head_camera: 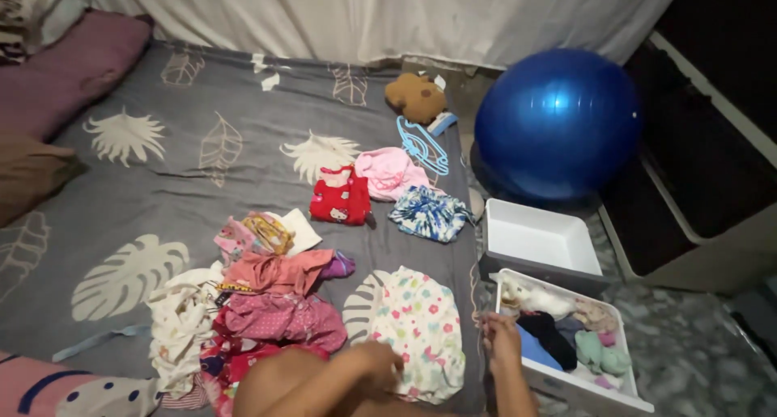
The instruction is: Fold various pieces of baby or children's clothing and place them into a storage drawer.
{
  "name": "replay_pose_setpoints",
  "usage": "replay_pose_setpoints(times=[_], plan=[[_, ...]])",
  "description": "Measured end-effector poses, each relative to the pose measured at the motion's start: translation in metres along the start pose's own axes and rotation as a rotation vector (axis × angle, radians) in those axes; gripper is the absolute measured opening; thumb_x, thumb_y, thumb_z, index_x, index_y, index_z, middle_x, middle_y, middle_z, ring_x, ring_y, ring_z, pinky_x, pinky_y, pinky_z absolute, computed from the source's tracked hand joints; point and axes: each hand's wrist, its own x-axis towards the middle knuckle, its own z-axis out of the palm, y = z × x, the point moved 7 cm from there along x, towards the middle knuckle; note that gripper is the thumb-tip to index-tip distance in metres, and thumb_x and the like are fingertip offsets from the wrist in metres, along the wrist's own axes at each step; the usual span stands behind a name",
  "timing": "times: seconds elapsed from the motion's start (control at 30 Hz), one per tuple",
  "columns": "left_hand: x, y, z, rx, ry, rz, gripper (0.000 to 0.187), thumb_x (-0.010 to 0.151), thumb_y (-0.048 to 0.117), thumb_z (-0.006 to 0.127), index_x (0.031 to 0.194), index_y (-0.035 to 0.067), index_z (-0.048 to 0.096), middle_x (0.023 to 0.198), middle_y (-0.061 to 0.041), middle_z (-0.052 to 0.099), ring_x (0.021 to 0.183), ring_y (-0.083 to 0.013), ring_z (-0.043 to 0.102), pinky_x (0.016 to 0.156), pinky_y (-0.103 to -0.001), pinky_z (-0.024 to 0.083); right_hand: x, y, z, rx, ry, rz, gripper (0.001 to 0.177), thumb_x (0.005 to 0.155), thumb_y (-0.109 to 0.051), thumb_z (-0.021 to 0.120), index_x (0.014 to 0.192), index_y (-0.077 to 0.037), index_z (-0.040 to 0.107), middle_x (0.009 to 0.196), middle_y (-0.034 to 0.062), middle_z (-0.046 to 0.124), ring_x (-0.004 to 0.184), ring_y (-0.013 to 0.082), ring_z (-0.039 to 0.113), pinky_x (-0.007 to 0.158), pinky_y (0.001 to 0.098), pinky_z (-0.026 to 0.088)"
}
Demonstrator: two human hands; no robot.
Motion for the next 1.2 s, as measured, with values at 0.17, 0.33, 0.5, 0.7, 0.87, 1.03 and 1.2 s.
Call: replay_pose_setpoints(times=[0.17, 0.33, 0.5, 0.7, 0.87, 1.03, 1.2], plan=[[-0.008, -0.056, -0.081, -0.167, 0.567, -0.559, 0.035, 0.092, 0.035, 0.056, 0.120, 0.024, 0.074, 0.128, -0.013, 0.068, 0.118, -0.0365, 0.065, 0.097, -0.050, 0.052, -0.004, -0.017, 0.058, -0.457, -0.097, -0.362, 0.027, 0.094, -0.012, 0.065, 0.118, -0.002, 0.073, 0.107, 0.0088, 0.075, 0.093, 0.0105, 0.067, 0.078, 0.0228, 0.052], [0.039, -0.120, -0.085, -0.454, 0.909, -0.656, 0.054, 0.085, 0.037, 0.069, 0.131, 0.013, 0.060, 0.131, -0.020, 0.061, 0.119, -0.0396, 0.059, 0.098, -0.049, 0.049, -0.005, 0.009, 0.109, -0.524, -0.185, -0.049, 0.042, 0.094, -0.015, 0.067, 0.135, -0.010, 0.059, 0.099, 0.0055, 0.069, 0.083, 0.0148, 0.060, 0.072, 0.0276, 0.049], [0.067, -0.160, -0.069, -0.813, 1.128, -0.726, 0.078, 0.082, 0.044, 0.084, 0.135, 0.000, 0.048, 0.119, -0.027, 0.062, 0.107, -0.0386, 0.062, 0.089, -0.047, 0.052, -0.026, 0.014, 0.134, -0.498, -0.342, 0.175, 0.038, 0.097, -0.025, 0.069, 0.129, -0.004, 0.069, 0.092, 0.0060, 0.062, 0.079, 0.0212, 0.047, 0.071, 0.0354, 0.040], [0.115, -0.137, -0.063, -1.317, 0.658, -0.251, 0.028, 0.087, 0.015, 0.066, 0.112, 0.002, 0.062, 0.079, -0.011, 0.066, 0.064, -0.0195, 0.063, 0.052, -0.034, 0.049, -0.070, -0.054, 0.156, 0.024, -0.237, 0.383, 0.033, 0.095, -0.024, 0.065, 0.123, -0.005, 0.063, 0.115, 0.0109, 0.071, 0.105, 0.0223, 0.068, 0.092, 0.0371, 0.056], [0.120, -0.109, -0.119, -1.032, 0.658, 0.148, 0.023, 0.090, 0.006, 0.065, 0.113, 0.004, 0.063, 0.088, -0.006, 0.068, 0.076, -0.0132, 0.064, 0.065, -0.030, 0.054, -0.072, -0.080, 0.151, 0.000, -0.580, 0.401, 0.036, 0.090, -0.013, 0.069, 0.124, -0.001, 0.065, 0.114, 0.0111, 0.074, 0.104, 0.0243, 0.069, 0.093, 0.0393, 0.056], [0.038, 0.019, -0.245, -0.964, 0.799, 0.188, 0.032, 0.082, -0.001, 0.055, 0.110, 0.010, 0.067, 0.091, -0.007, 0.067, 0.082, -0.0222, 0.063, 0.069, -0.034, 0.050, -0.066, -0.206, 0.121, -0.191, -0.251, -0.106, 0.026, 0.087, -0.012, 0.069, 0.113, -0.009, 0.067, 0.098, 0.0036, 0.069, 0.087, 0.0156, 0.065, 0.078, 0.0319, 0.053], [0.012, 0.019, -0.266, -0.577, 1.182, 0.349, 0.035, 0.075, -0.005, 0.056, 0.104, 0.009, 0.069, 0.111, -0.011, 0.070, 0.110, -0.0281, 0.066, 0.095, -0.037, 0.050, -0.144, -0.295, 0.149, -0.592, -0.139, -0.553, 0.025, 0.081, -0.009, 0.073, 0.104, -0.005, 0.066, 0.094, 0.0055, 0.061, 0.073, 0.0192, 0.058, 0.064, 0.0354, 0.048]])
